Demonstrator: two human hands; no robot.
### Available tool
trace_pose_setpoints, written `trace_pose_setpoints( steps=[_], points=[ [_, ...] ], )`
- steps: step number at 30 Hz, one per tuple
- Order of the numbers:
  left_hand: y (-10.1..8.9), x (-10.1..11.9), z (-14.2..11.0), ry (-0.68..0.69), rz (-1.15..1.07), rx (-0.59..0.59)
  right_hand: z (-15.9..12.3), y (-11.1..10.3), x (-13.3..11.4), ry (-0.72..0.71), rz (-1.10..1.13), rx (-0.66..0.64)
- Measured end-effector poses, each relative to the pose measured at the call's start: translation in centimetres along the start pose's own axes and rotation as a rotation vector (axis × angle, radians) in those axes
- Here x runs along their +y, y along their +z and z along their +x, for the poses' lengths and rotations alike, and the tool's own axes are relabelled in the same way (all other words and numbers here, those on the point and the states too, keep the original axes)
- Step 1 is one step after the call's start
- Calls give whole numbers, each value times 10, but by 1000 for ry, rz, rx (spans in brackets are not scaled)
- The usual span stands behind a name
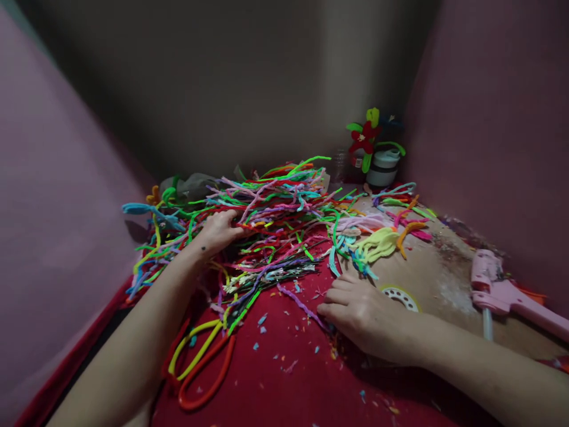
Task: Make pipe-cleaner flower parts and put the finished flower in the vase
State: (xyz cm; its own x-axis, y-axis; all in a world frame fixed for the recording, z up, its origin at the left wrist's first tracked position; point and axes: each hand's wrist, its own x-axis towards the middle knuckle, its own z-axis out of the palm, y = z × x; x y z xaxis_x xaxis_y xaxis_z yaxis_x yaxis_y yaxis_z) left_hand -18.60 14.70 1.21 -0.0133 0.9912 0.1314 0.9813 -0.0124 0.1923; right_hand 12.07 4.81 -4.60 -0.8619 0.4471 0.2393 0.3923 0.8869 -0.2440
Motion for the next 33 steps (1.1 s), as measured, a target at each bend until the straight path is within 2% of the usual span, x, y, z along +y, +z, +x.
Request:
trace_pose_setpoints(
  steps=[6,9,12,15,20,22,25,29,33],
  points=[
    [-13,-4,-4,152,-144,13,0,2,3,-2,28,26],
    [-22,1,-11,154,-122,2,-1,2,3,-3,34,41],
    [-33,11,-19,130,-63,61,-2,2,3,13,43,34],
    [-37,21,-25,174,-84,113,-3,4,4,16,42,33],
    [-24,21,-18,256,-107,227,-2,5,4,21,57,42],
    [-14,16,-13,315,-53,169,-2,4,3,22,67,37],
    [0,11,-9,399,72,20,-1,3,2,34,73,29],
    [9,11,-8,410,115,23,-1,2,2,33,67,31],
    [8,10,-9,422,106,35,-1,0,3,22,63,33]
  ],
)
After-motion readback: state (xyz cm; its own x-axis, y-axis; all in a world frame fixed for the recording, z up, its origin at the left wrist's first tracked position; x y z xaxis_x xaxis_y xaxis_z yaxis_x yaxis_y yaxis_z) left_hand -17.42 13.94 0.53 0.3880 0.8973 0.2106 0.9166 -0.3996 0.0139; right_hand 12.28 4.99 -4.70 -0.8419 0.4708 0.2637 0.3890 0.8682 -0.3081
